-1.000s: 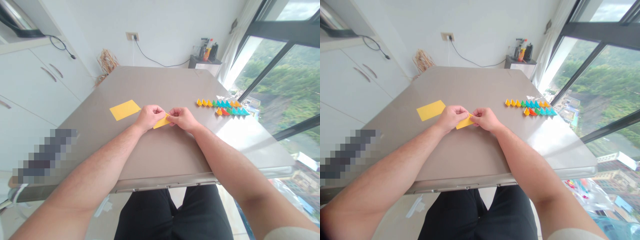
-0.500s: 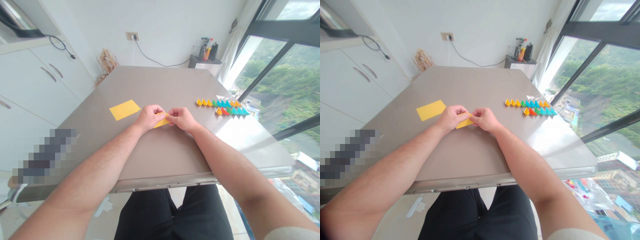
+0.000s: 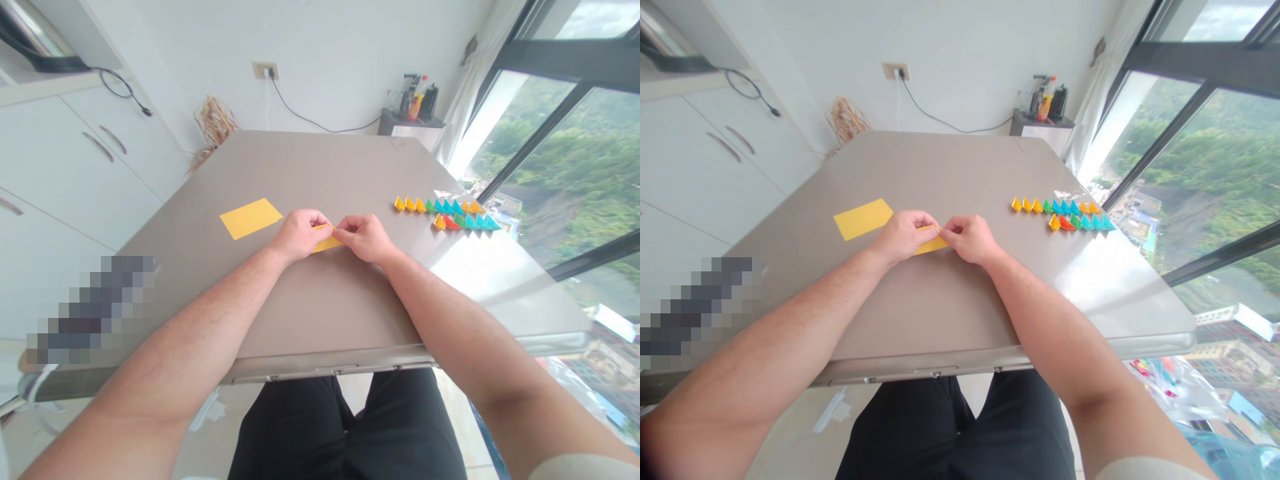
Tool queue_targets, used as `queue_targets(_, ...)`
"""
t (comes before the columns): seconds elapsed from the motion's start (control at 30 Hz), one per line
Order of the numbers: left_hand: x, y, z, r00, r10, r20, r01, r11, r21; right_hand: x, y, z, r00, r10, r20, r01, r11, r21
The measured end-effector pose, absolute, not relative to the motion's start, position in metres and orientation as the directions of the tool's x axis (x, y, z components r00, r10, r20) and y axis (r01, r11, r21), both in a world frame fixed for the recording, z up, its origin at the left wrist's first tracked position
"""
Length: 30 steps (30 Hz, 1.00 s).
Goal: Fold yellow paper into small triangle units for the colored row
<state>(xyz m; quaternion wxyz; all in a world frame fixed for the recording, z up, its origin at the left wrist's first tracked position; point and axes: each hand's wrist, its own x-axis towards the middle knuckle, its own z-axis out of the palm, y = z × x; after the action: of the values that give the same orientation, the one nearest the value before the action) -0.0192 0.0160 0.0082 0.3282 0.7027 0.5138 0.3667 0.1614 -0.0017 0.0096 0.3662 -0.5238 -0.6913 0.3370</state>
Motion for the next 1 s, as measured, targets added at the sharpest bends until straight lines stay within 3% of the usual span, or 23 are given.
queue_targets(0.57, -0.027, 0.015, 0.021, 0.174, 0.971, 0.166, 0.463, -0.230, 0.856, 0.161, 0.001, 0.013, -0.146, 0.986, 0.083, 0.479, 0.144, -0.866)
queue_targets(1.0, -0.029, 0.020, 0.017, 0.078, 0.984, 0.162, 0.376, -0.180, 0.909, 0.167, 0.001, 0.014, -0.131, 0.990, 0.050, 0.337, 0.091, -0.937)
